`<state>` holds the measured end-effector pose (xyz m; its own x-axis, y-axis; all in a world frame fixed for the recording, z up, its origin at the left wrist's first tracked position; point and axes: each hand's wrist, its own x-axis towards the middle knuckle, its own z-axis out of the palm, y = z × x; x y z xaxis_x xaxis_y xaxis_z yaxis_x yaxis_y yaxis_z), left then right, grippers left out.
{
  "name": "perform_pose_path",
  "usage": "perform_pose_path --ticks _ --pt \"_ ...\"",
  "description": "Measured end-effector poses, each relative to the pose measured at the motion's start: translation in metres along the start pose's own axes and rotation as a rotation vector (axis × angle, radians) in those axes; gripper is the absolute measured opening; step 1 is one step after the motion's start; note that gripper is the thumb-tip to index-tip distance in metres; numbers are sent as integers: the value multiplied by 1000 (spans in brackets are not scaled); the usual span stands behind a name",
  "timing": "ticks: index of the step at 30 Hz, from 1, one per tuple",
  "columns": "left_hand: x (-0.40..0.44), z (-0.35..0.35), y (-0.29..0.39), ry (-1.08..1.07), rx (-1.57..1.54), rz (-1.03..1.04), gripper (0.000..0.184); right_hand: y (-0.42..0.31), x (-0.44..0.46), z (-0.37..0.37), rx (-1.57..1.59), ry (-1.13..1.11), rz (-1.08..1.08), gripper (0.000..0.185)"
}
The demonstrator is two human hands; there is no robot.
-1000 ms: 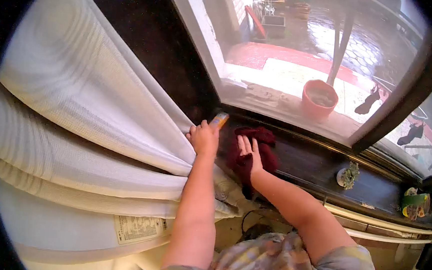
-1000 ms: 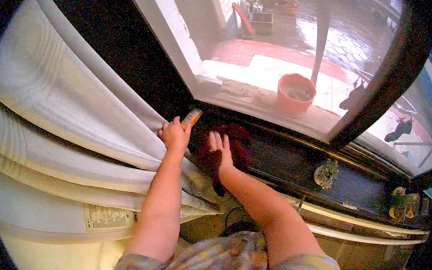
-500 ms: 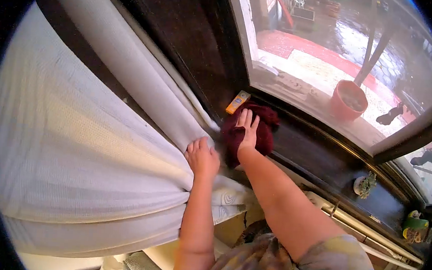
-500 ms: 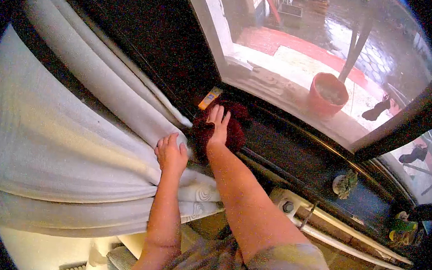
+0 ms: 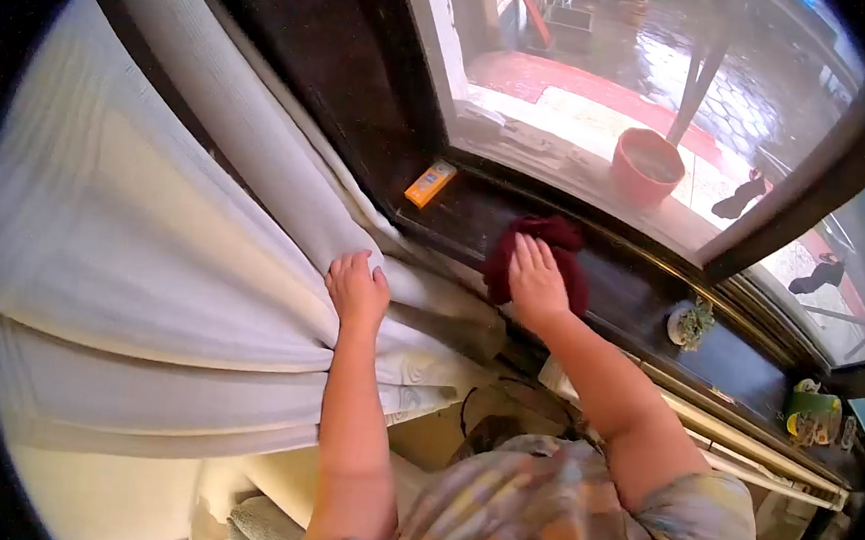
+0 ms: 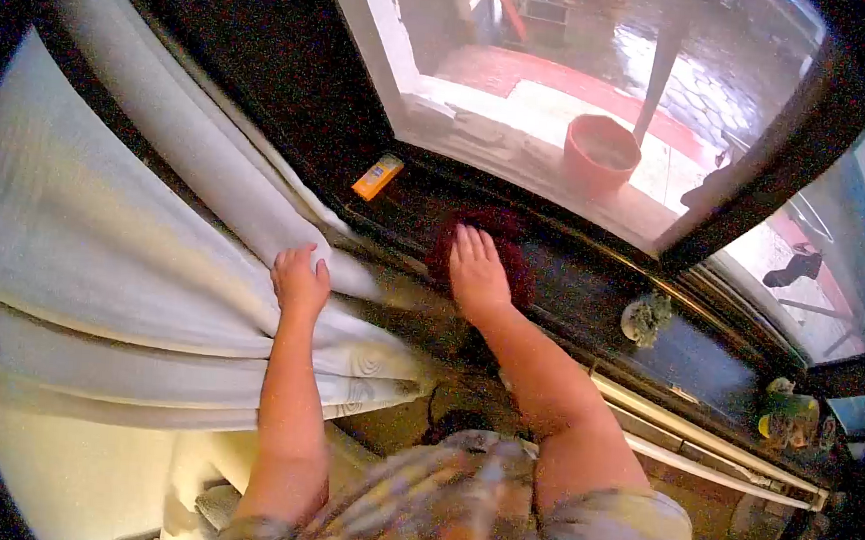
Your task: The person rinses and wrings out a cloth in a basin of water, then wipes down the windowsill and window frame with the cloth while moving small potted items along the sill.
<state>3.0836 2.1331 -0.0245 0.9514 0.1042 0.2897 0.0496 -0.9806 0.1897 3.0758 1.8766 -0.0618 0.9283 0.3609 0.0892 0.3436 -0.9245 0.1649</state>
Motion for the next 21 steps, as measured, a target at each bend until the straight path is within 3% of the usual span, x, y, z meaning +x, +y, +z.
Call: perform_pose_path --ticks 1,7,9,13,16,17,18,19,20,21 --pt "0 0 -2 54 -6 31 28 10 -16 -16 -54 -178 11 48" --pt "-3 -3 -3 5 1 24 30 46 -84 -8 -109 -223 73 48" --pt "-1 -4 -1 9 -14 29 29 59 -103 5 -61 52 7 43" --pt "3 19 5 132 -211 142 25 56 -110 -22 417 130 53 52" --pt "-2 13 53 50 -344 103 24 42 -119 -41 857 395 108 62" --pt "-2 26 62 33 -522 103 23 40 -122 -45 1001 472 129 64" --pt "-2 32 72 15 -698 100 23 36 -124 -32 1425 488 170 59" --pt "-5 30 85 8 -700 114 23 42 -134 -55 1423 498 184 59" --pt "-11 28 100 -8 -735 149 22 49 -149 -82 1655 311 378 50" --pt "-16 27 115 -23 -771 183 21 56 -160 -89 1897 247 341 48"
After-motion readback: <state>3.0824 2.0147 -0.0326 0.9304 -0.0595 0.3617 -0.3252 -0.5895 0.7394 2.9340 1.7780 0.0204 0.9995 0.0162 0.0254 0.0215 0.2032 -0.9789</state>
